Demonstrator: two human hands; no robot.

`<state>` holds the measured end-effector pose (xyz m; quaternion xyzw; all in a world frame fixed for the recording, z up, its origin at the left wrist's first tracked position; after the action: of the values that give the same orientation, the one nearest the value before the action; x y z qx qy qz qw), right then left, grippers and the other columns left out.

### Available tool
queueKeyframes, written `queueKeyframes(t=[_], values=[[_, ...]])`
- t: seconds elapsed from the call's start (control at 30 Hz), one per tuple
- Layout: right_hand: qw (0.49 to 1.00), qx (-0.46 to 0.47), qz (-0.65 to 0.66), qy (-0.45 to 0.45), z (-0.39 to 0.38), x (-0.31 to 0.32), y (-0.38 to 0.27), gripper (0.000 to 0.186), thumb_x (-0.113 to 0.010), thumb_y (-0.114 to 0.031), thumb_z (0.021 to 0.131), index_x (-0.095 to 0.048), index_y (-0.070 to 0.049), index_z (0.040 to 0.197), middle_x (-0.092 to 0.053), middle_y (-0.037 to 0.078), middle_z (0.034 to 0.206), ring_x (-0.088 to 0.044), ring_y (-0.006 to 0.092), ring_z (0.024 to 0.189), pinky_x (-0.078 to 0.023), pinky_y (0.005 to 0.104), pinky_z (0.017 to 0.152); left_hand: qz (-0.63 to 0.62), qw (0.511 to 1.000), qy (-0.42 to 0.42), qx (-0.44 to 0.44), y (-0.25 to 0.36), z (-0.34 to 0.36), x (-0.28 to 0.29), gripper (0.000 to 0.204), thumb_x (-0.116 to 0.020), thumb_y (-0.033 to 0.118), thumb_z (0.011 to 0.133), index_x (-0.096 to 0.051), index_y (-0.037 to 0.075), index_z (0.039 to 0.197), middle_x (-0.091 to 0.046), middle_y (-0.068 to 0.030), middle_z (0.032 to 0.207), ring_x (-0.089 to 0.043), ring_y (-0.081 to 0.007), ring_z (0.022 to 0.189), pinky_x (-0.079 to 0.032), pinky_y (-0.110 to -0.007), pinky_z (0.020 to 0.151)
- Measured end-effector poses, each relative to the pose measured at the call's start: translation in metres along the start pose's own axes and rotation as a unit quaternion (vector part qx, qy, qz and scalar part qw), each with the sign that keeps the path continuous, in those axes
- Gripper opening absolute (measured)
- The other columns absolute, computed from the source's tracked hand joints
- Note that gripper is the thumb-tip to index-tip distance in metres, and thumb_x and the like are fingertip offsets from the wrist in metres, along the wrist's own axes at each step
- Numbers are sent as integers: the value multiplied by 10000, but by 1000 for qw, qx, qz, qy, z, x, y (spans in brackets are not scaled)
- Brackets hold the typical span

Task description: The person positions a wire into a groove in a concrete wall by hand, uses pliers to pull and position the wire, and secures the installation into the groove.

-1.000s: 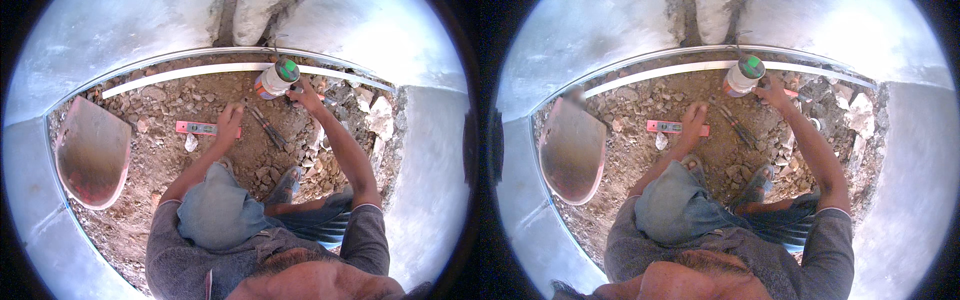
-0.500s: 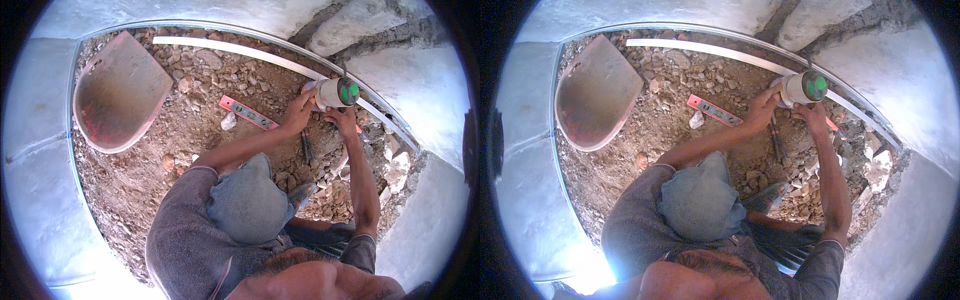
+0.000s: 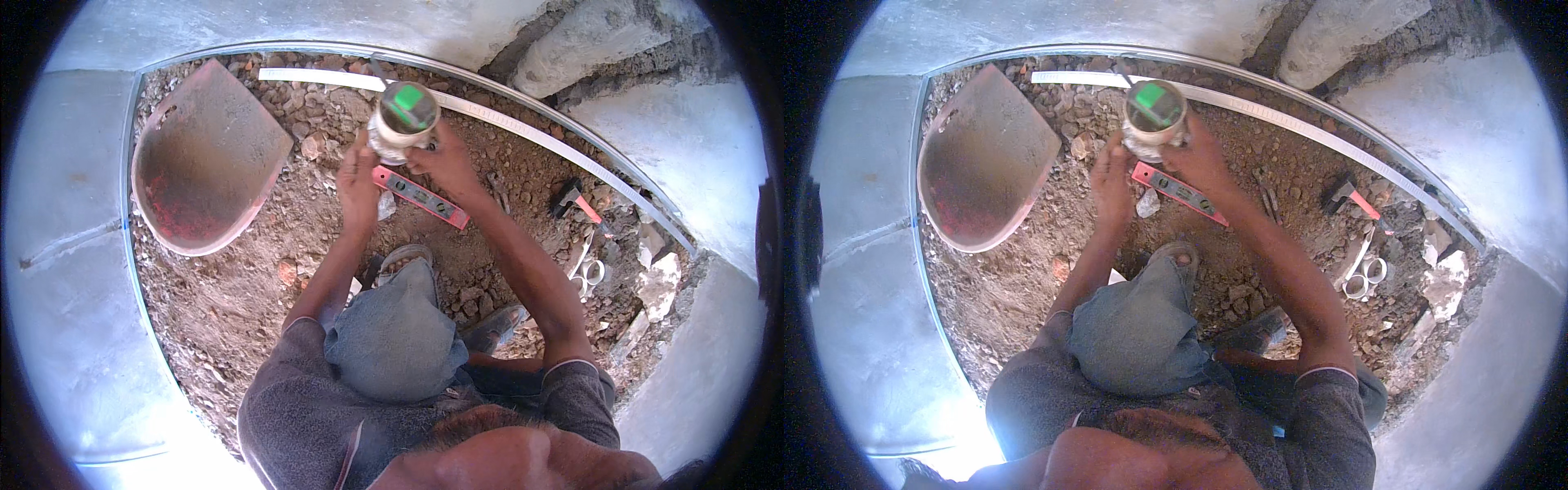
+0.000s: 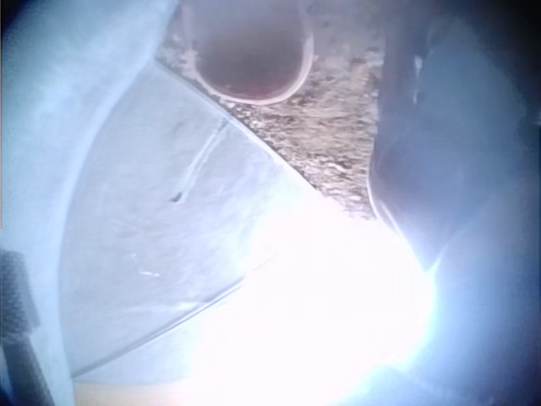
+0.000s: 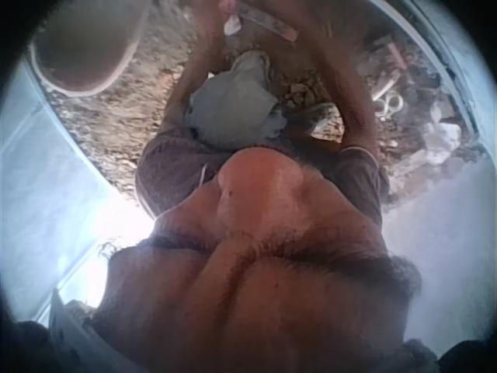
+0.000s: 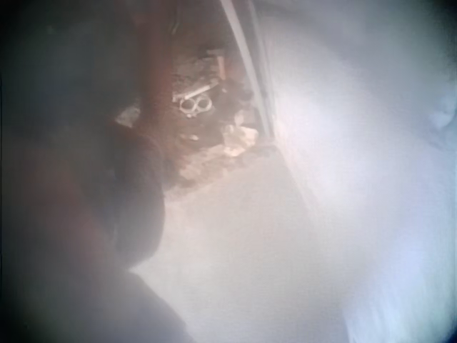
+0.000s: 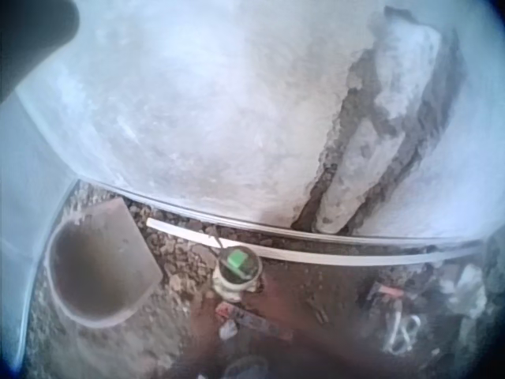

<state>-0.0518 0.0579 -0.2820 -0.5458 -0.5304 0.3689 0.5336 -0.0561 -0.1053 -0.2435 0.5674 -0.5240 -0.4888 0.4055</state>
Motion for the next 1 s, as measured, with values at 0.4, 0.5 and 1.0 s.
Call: queueKeyframes(t=[0.4, 0.5, 1.0], values=[[986, 76, -138, 50, -3, -15, 0, 593, -683, -222, 763, -452, -46, 1280, -623, 208, 1064, -627, 341, 946, -495, 390, 820, -31, 997, 68, -17, -53, 20, 56, 361, -437, 186, 974, -470, -39, 1253, -546, -138, 1188, -550, -209, 1051, -454, -363, 916], [993, -22, -109, 46, -10, 24, 19, 413, -643, -178, 807, -543, -48, 1186, -627, 138, 1034, -630, 180, 775, -522, 323, 698, -32, 995, 77, -48, -47, 19, 67, 366, -432, 191, 975, -456, -33, 1264, -553, -140, 1176, -553, -211, 1039, -459, -359, 902], [803, -202, 363, 427, -57, 265, 164, 230, -529, -127, 917, -550, 2, 1106, -552, 104, 1044, -548, 252, 927, -511, 376, 829, -78, 987, -75, 118, -60, -36, -80, 257, -496, 228, 957, -534, 37, 1126, -492, 2, 753, -380, -38, 566, -337, -209, 477]])
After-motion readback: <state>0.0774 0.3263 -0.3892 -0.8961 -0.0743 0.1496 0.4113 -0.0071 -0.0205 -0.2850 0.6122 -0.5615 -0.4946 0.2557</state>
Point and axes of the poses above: each hand's wrist, its own z-axis towards the middle knuckle, its own x-axis out of the back of the hand, y = z × x, the point moved 8 cm from there along z, towards the middle knuckle
